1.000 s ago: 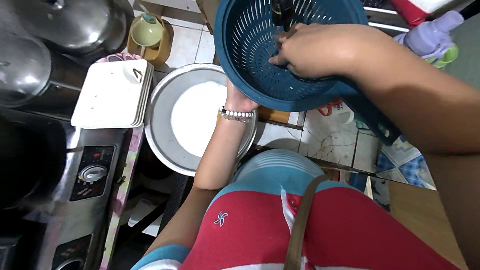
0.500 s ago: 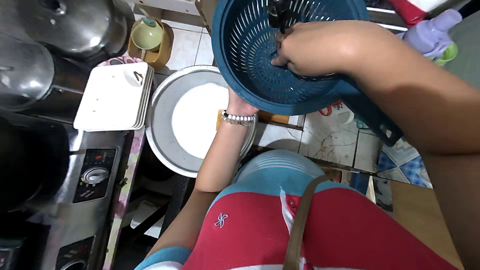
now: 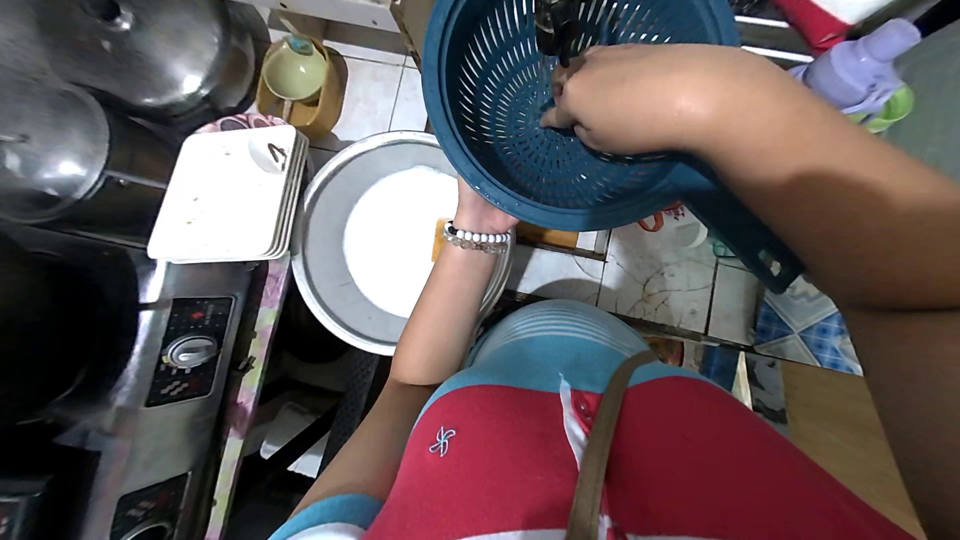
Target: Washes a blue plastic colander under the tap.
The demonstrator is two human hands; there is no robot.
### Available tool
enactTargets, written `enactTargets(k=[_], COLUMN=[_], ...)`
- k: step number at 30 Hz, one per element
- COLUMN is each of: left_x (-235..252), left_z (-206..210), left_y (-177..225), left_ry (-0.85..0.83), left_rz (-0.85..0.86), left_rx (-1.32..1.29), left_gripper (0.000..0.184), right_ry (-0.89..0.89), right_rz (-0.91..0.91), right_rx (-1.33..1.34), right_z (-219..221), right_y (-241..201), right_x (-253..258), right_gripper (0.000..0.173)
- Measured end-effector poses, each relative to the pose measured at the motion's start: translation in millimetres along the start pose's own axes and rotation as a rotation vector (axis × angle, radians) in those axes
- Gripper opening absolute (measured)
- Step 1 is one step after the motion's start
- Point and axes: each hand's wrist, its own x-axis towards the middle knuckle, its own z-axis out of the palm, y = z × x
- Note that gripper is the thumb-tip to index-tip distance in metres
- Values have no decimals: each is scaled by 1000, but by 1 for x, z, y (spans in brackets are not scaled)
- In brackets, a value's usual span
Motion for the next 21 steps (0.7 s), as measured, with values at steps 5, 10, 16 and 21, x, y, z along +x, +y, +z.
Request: enactTargets(k=[5,10,16,21], left_x=[0,-2,-2,-3], left_z=[2,6,3,0], left_y=[0,-2,-4,-5], left_ry=[19,50,55,42], left_rz=[-10,34,14,23], left_rx=[12,31,27,42], left_gripper=[71,66,69,71], right_ry=[0,-16,358,322], right_rz=[-6,-8,-389,-339], right_rx=[2,-1,-60,-79], right_z=[2,2,52,50], right_y=[1,0,61,64], right_x=[0,1,27,30], right_gripper=[37,40,32,31])
